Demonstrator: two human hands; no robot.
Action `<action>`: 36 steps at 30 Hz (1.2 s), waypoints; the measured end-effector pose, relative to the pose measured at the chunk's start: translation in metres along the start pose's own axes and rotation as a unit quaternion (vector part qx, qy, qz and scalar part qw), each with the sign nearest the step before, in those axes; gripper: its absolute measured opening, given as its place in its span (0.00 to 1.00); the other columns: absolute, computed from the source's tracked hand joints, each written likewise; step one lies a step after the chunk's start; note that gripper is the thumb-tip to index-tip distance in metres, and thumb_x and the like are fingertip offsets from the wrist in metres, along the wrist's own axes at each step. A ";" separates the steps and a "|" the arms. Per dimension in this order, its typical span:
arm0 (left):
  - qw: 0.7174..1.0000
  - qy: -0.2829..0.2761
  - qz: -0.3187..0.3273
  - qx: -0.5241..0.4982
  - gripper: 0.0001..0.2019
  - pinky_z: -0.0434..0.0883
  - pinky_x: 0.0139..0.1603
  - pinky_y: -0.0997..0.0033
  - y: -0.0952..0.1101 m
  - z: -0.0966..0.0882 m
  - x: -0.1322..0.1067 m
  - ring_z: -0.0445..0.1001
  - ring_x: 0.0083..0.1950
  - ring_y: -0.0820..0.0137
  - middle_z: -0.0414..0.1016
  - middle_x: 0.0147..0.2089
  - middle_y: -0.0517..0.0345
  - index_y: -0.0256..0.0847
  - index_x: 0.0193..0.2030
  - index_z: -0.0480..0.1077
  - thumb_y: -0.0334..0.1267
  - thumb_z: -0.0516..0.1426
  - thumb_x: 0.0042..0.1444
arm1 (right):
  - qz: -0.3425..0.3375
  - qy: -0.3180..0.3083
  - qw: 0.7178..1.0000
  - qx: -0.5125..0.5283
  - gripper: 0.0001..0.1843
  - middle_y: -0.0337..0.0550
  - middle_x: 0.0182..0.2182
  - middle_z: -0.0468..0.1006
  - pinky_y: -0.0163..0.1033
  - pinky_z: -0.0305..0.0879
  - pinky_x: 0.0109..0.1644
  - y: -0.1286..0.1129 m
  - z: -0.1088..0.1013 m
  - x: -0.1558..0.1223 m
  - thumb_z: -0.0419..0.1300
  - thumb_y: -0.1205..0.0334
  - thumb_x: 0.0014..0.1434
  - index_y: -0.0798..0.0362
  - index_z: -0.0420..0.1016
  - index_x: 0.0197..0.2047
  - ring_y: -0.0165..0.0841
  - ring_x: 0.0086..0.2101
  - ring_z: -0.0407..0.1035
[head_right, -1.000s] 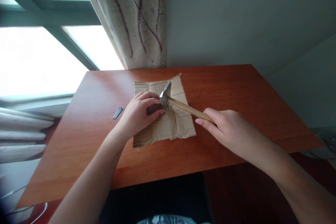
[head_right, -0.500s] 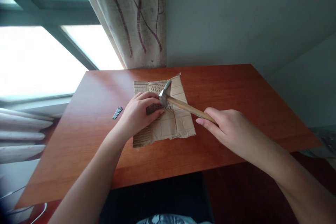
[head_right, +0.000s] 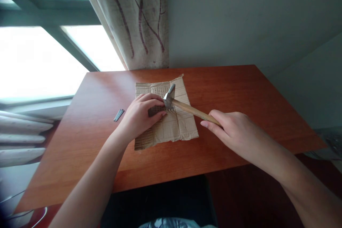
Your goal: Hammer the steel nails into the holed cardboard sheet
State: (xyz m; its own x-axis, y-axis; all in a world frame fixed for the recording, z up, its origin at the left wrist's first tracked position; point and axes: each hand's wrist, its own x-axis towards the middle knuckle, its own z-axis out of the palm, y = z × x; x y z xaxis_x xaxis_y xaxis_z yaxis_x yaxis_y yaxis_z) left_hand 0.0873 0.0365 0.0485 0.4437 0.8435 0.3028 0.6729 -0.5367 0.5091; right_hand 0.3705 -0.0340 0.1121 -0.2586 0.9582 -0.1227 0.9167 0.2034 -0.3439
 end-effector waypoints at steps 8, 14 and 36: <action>1.000 -0.002 -0.002 -0.002 0.07 0.72 0.55 0.55 -0.001 0.001 0.000 0.74 0.52 0.59 0.79 0.51 0.55 0.45 0.43 0.79 0.37 0.64 0.57 | -0.006 -0.004 1.000 -0.006 0.24 0.35 0.18 0.66 0.37 0.52 0.27 0.000 0.000 -0.001 0.50 0.40 0.69 0.48 0.62 0.28 0.31 0.20 0.64; 1.000 -0.004 -0.001 0.001 0.07 0.71 0.56 0.55 0.000 0.001 0.000 0.74 0.52 0.59 0.79 0.51 0.55 0.44 0.43 0.78 0.38 0.64 0.57 | -0.002 0.001 1.000 -0.009 0.24 0.34 0.17 0.65 0.37 0.52 0.25 -0.001 -0.005 -0.002 0.50 0.40 0.68 0.48 0.63 0.29 0.31 0.18 0.63; 1.000 -0.001 -0.004 0.000 0.08 0.72 0.56 0.56 0.001 0.001 0.000 0.74 0.51 0.60 0.79 0.51 0.55 0.43 0.43 0.78 0.38 0.65 0.57 | 0.001 0.000 1.000 -0.010 0.24 0.34 0.17 0.65 0.37 0.53 0.25 0.004 0.000 -0.002 0.50 0.40 0.68 0.48 0.63 0.28 0.32 0.19 0.63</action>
State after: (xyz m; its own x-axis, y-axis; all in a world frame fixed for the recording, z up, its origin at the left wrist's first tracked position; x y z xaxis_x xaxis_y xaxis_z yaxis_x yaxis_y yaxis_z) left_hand 0.0882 0.0358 0.0479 0.4399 0.8476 0.2967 0.6761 -0.5301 0.5118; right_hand 0.3750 -0.0354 0.1110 -0.2567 0.9586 -0.1236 0.9230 0.2052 -0.3254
